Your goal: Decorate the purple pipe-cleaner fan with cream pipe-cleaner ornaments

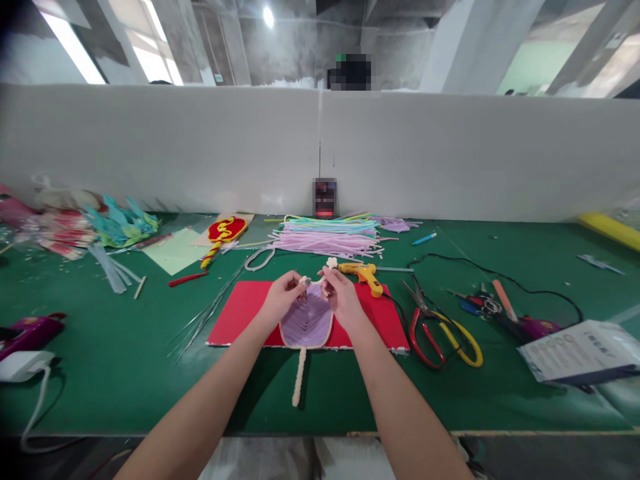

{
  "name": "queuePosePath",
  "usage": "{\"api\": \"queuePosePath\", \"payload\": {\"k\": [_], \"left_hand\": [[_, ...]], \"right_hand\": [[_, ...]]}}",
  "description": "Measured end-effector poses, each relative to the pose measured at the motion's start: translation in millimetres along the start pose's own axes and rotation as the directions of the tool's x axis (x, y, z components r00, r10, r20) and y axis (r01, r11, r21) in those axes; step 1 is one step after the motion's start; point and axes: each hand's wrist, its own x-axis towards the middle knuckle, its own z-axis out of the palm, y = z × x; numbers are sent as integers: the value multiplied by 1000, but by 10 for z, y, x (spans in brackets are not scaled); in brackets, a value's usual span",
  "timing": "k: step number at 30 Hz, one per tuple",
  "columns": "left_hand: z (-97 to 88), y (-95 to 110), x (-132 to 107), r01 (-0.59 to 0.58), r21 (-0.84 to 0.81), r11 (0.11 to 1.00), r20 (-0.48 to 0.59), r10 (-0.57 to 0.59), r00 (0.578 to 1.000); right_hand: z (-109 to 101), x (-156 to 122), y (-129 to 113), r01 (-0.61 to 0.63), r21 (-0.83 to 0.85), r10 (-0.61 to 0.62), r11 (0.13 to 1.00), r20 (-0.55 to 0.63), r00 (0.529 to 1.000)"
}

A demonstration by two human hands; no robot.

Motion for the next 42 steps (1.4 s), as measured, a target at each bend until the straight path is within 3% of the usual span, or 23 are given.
{"api": "queuePosePath", "payload": {"k": [12,21,31,35,42], "left_hand": [[-2,37,12,91,-188,978,47,-84,995],[-2,4,19,83,-164,983,63,-74,995],[3,23,7,64,-127,990,69,-55,996],[7,36,-5,55,-66,996,59,-51,997],[43,92,-82,-64,263,963,19,61,998]], "right_hand": [[-10,-8,-27,-25,21,25,999,-5,1000],[-37,17,-31,-5,58,7,998,-35,999],[-43,38,2,108,-20,-109,994,-126,986],[-58,54,25,141,-83,-154,986,-170,973],[-99,46,50,210,-275,-281,938,-253,926]]}}
